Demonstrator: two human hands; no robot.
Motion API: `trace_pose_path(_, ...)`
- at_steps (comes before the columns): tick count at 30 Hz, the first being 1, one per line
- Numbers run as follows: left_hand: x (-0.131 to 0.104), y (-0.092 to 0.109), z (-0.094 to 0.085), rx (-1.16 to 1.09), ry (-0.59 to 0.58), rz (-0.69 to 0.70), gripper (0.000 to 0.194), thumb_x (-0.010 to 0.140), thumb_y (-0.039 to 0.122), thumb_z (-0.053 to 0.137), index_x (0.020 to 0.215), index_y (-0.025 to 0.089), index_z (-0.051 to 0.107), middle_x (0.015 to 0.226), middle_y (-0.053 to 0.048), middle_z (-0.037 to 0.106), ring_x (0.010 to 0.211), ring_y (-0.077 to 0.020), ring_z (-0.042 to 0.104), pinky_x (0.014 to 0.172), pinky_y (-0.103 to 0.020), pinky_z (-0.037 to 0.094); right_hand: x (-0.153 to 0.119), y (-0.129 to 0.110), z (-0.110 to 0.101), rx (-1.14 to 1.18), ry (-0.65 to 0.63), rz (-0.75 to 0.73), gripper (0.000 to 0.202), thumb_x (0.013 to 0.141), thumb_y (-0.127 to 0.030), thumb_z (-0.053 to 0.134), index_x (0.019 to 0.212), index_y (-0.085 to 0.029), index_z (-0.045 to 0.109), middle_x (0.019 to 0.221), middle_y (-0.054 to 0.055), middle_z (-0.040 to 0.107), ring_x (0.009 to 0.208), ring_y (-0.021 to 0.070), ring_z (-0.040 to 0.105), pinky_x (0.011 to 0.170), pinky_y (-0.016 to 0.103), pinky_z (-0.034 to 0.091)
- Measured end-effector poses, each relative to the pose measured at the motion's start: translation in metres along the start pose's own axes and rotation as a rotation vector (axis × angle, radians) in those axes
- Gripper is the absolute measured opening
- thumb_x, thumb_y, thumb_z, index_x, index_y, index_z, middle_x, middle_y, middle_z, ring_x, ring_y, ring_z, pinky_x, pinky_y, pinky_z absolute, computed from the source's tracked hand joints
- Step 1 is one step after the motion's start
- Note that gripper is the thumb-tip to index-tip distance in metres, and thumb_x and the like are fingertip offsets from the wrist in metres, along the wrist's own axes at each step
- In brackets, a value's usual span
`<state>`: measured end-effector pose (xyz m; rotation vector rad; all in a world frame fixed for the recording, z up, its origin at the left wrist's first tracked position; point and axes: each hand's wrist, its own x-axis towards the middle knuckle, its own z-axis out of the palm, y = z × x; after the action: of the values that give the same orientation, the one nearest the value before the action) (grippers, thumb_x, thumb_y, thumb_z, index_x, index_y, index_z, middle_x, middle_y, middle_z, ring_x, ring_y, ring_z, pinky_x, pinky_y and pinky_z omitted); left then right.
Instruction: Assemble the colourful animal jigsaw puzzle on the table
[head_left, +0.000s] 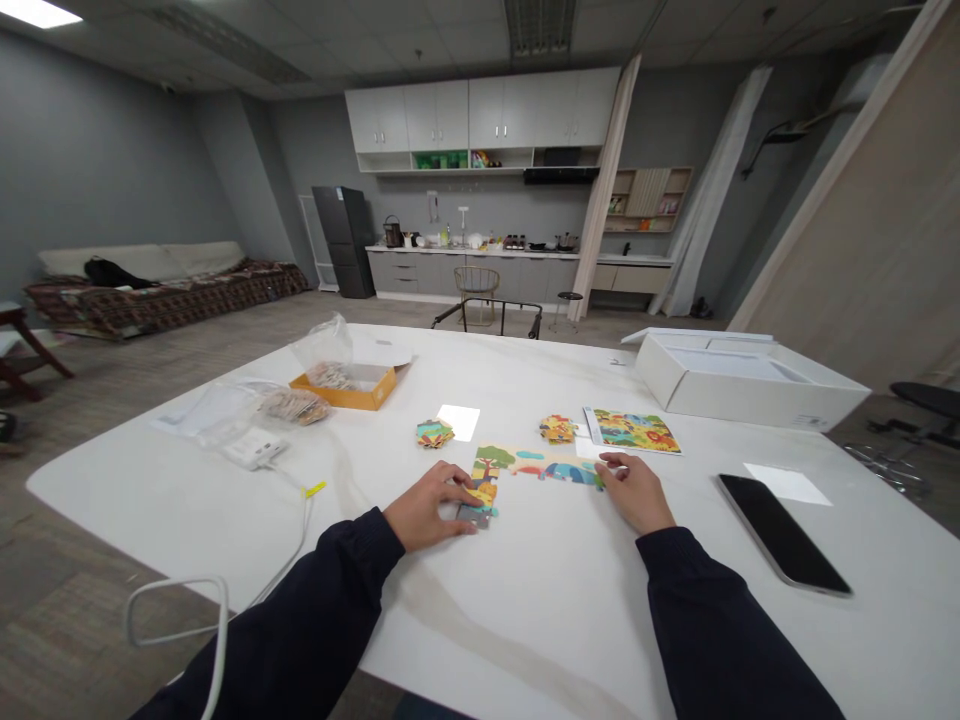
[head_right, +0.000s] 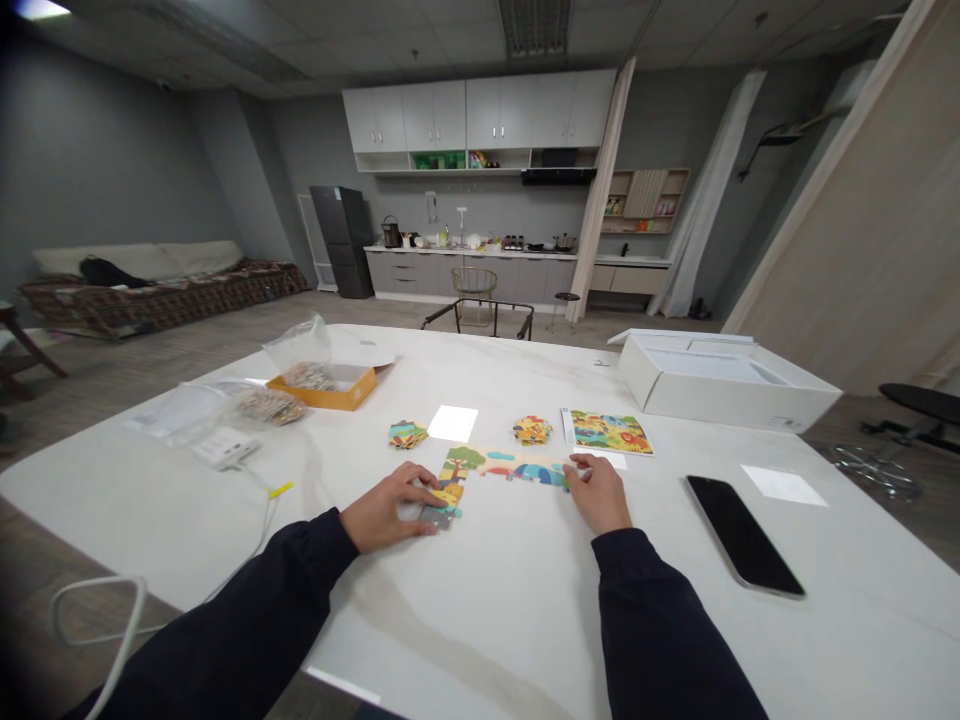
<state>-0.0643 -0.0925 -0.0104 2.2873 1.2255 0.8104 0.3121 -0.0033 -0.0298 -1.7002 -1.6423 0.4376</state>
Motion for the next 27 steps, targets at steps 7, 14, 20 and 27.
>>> trace_pose_path(7, -0.001, 0.006, -0.002, 0.078, 0.006, 0.092, 0.033, 0.078, 0.032, 0.085, 0.111, 0.029, 0.081, 0.115, -0.009, 0.066, 0.110, -0.0262, 0.063, 0.100, -0.041, 0.055, 0.000, 0.001, 0.000, -0.003, 0.009, 0.000, 0.041, 0.079, -0.045, 0.060, 0.103, -0.015, 0.076, 0.097, 0.010, 0.072, 0.068, 0.0183, 0.061, 0.077, 0.035, 0.051)
trace_pose_path(14, 0.000, 0.013, -0.006, 0.199, -0.013, 0.179, 0.032, 0.082, 0.033, 0.080, 0.114, 0.029, 0.080, 0.110, -0.010, 0.068, 0.102, -0.0262, 0.064, 0.092, -0.042, 0.055, 0.000, -0.002, -0.001, -0.008, -0.012, 0.009, 0.044, 0.079, -0.046, 0.059, 0.106, -0.015, 0.075, 0.098, 0.009, 0.071, 0.069, 0.0186, 0.061, 0.079, 0.035, 0.051)
trace_pose_path(20, -0.002, 0.018, -0.005, 0.233, -0.034, 0.193, 0.031, 0.084, 0.033, 0.076, 0.115, 0.030, 0.079, 0.113, -0.010, 0.067, 0.103, -0.0263, 0.064, 0.093, -0.042, 0.055, 0.000, -0.002, -0.001, -0.017, -0.019, 0.007, 0.044, 0.080, -0.045, 0.058, 0.107, -0.014, 0.075, 0.099, 0.010, 0.071, 0.070, 0.0189, 0.061, 0.080, 0.036, 0.051)
trace_pose_path(27, 0.009, -0.004, -0.020, 0.219, 0.172, 0.119, 0.032, 0.093, 0.035, 0.068, 0.124, 0.028, 0.070, 0.117, -0.009, 0.066, 0.110, -0.0260, 0.062, 0.102, -0.044, 0.051, -0.001, -0.001, -0.001, -0.007, -0.005, -0.002, 0.040, 0.080, -0.043, 0.060, 0.104, -0.015, 0.075, 0.098, 0.010, 0.072, 0.069, 0.0185, 0.062, 0.079, 0.035, 0.051)
